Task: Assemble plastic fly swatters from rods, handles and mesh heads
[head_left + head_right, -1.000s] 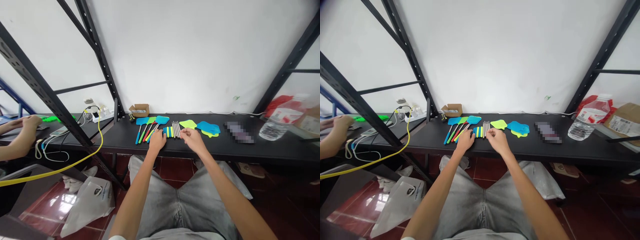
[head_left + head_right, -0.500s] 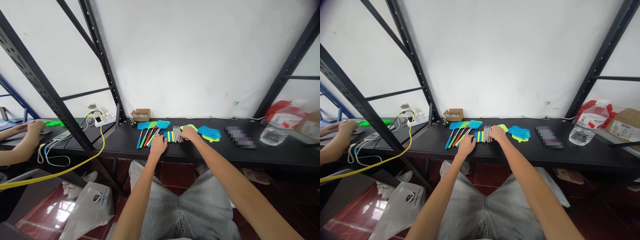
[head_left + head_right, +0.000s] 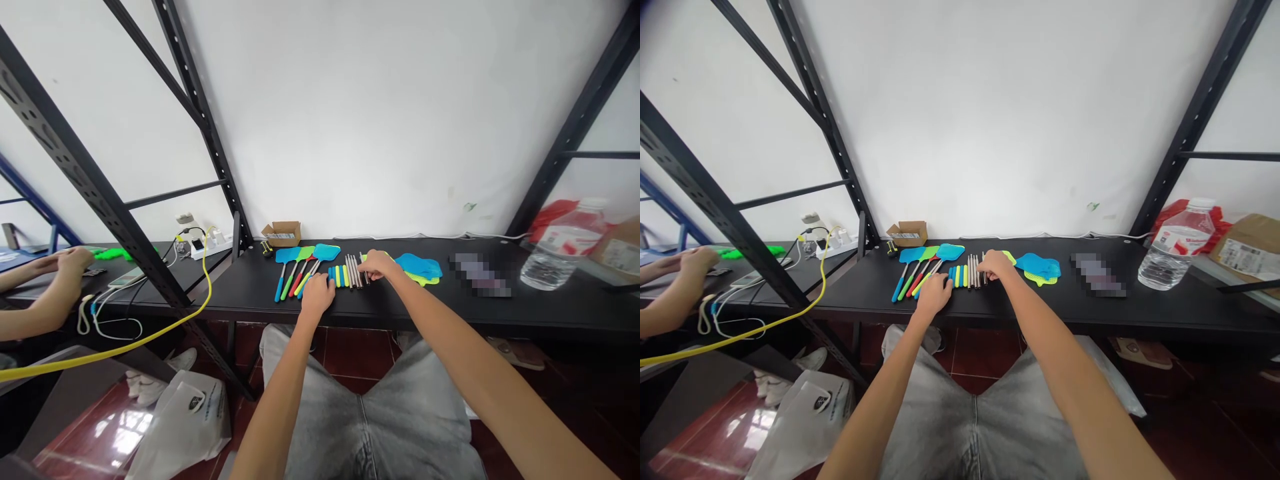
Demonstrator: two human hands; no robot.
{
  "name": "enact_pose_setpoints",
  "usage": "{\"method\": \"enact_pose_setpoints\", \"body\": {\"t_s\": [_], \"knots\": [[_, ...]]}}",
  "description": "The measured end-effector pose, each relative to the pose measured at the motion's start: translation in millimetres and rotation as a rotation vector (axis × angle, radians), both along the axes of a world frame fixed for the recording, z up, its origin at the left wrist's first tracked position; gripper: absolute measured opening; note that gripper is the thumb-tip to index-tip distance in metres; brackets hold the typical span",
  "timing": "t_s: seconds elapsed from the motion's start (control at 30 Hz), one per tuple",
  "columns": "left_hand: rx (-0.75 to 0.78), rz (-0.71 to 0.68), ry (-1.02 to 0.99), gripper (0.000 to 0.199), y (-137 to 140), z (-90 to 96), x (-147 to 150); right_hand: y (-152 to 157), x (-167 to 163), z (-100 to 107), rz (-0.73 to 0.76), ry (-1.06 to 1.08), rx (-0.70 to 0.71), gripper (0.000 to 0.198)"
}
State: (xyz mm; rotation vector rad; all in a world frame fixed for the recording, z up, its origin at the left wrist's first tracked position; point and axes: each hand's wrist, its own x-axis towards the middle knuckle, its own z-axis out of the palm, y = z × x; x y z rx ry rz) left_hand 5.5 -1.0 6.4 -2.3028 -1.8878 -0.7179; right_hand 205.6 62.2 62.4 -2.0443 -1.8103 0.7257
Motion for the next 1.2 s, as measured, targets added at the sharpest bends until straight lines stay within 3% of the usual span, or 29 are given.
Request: {"method": "enact_pose_setpoints", "body": {"t_s": [0.2,0.37,0.5,0.63,0.87,1.2], "knots": [[-0.021,-0.002,-0.018,0.031,-0.7,2.4,0.2,8.3,17.8,-14.9,-0.088,0.578,0.121,0.013],[-0.034,0.010,-0.060,0.031,-0.1,1.5,-0.8,9.9,15.6,-43.6,-0.080,0.820,0.241,0.012],[-0.049,0.005,-0.101,0.033,2.9,3.6,-2.6,6.5,13.1,-59.2,-0.029,0.910,0.370,0.010],[-0.106,0.021,-0.064,0.024,9.1,11.8,-2.5,3.2,15.7,-61.2,-0.060,1.047,0.446,0.010],[-0.143,0.196,-0.068,0.019,17.6,19.8,3.6,0.0,15.9,-58.4,-0.071,1.058,0.461,0.009],[-0.108,0.233,-0.143,0.021,16.2,20.3,1.1,-1.6,15.6,-56.2,-0.092,1.057,0.458,0.010]]}}
